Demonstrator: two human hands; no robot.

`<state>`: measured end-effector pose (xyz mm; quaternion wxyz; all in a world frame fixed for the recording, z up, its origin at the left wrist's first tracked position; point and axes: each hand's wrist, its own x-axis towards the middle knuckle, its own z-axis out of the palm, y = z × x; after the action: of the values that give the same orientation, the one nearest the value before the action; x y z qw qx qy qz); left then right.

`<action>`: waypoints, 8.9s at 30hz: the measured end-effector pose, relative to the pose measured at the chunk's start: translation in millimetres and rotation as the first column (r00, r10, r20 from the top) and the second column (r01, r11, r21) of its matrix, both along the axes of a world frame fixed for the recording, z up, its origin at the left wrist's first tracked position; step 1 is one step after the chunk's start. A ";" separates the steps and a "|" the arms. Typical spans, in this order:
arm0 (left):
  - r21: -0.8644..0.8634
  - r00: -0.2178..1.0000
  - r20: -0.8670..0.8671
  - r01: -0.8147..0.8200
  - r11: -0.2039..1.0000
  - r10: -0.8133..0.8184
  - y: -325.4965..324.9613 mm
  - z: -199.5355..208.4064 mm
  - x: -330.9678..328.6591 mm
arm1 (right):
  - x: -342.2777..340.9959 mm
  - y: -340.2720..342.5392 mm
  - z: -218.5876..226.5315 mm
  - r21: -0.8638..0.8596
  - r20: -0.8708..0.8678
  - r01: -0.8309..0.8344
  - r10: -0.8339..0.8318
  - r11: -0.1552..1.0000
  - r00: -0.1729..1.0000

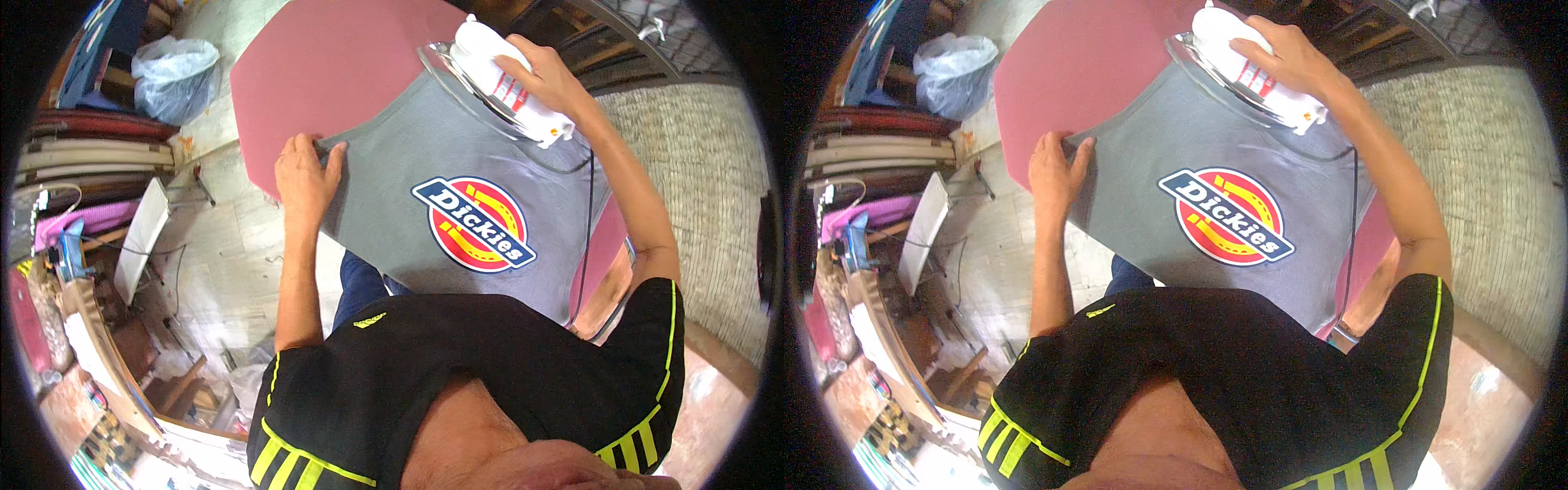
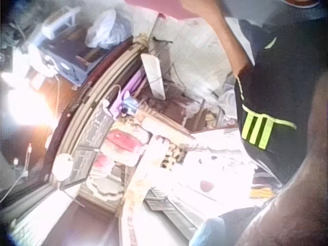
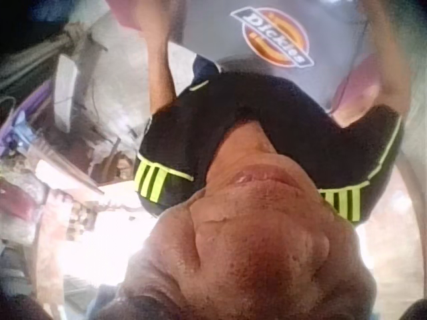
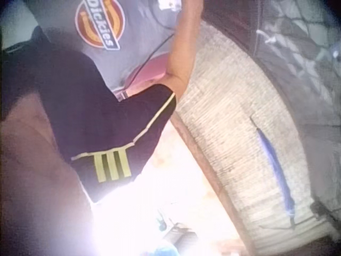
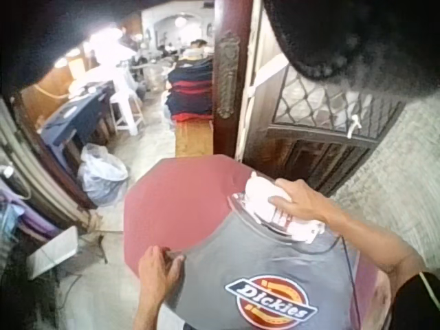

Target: The person irons a grey Dickies t-shirt on a pink ironing board, smoothing the fabric and using a steam iron to remove wrinkles. They flip the shirt over to iron the back and continue pressing different sections until the garment is smooth.

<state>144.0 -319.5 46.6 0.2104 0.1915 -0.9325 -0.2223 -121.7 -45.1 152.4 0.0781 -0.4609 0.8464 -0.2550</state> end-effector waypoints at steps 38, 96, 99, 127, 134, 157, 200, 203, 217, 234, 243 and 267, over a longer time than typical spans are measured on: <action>0.093 0.873 -0.117 0.484 0.870 -0.473 163.9 -1.0 29.7 | 121.5 -172.3 -4.4 0.094 0.072 -0.532 0.527 0.842 0.847; -0.037 0.125 -0.028 0.991 0.126 -0.992 244.2 -2.1 -12.5 | 180.0 261.7 95.1 0.358 -0.288 0.667 -0.602 0.653 0.744; -0.020 0.194 -0.121 0.980 0.198 -0.973 225.9 -1.9 -33.4 | 201.6 250.5 106.8 0.358 -0.116 0.743 -0.763 0.565 0.636; -0.645 0.641 0.017 0.593 0.482 -0.767 109.1 -18.4 -232.4 | 162.2 178.0 26.2 0.270 -0.036 0.425 -0.432 0.864 0.901; -0.379 0.651 0.174 0.737 0.560 -0.739 110.8 8.6 -216.7 | 157.6 168.8 27.3 0.239 -0.059 0.453 -0.453 0.859 0.889; -0.393 0.571 0.227 0.795 0.462 -0.789 73.1 12.8 -278.0 | 115.6 69.0 9.5 0.069 -0.268 0.349 -0.320 0.935 0.909; -0.025 0.550 -0.403 0.793 0.609 -0.732 25.8 -35.6 -330.5 | -22.4 -51.4 -21.6 -0.137 0.423 0.869 -0.765 0.475 0.485; -0.018 0.561 -0.416 0.782 0.623 -0.716 21.0 -32.3 -326.8 | 13.5 -64.1 -9.0 -0.115 0.491 0.884 -0.748 0.454 0.447; 0.002 0.588 -0.440 0.756 0.654 -0.678 27.5 -35.8 -324.7 | -9.5 -54.0 -48.6 -0.018 -0.083 0.722 -0.720 0.692 0.688; -0.045 0.614 -0.405 0.726 0.686 -0.677 25.1 -37.4 -320.6 | 8.9 -60.0 -22.2 -0.052 0.273 0.757 -0.720 0.651 0.638; 0.058 0.629 -0.385 0.747 0.662 -0.676 26.2 -29.8 -325.3 | 1.7 0.9 -21.6 0.091 0.223 0.721 -0.719 0.687 0.658; -0.225 0.295 0.138 0.939 0.260 -0.946 233.1 -1.7 -53.6 | 154.5 246.7 -16.0 -0.044 0.083 0.937 -0.934 0.346 0.349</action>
<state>90.4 -86.4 44.9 0.0719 -0.4324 -0.8806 -0.1799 32.8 201.6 136.3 -0.0826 0.1067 0.9447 -0.2989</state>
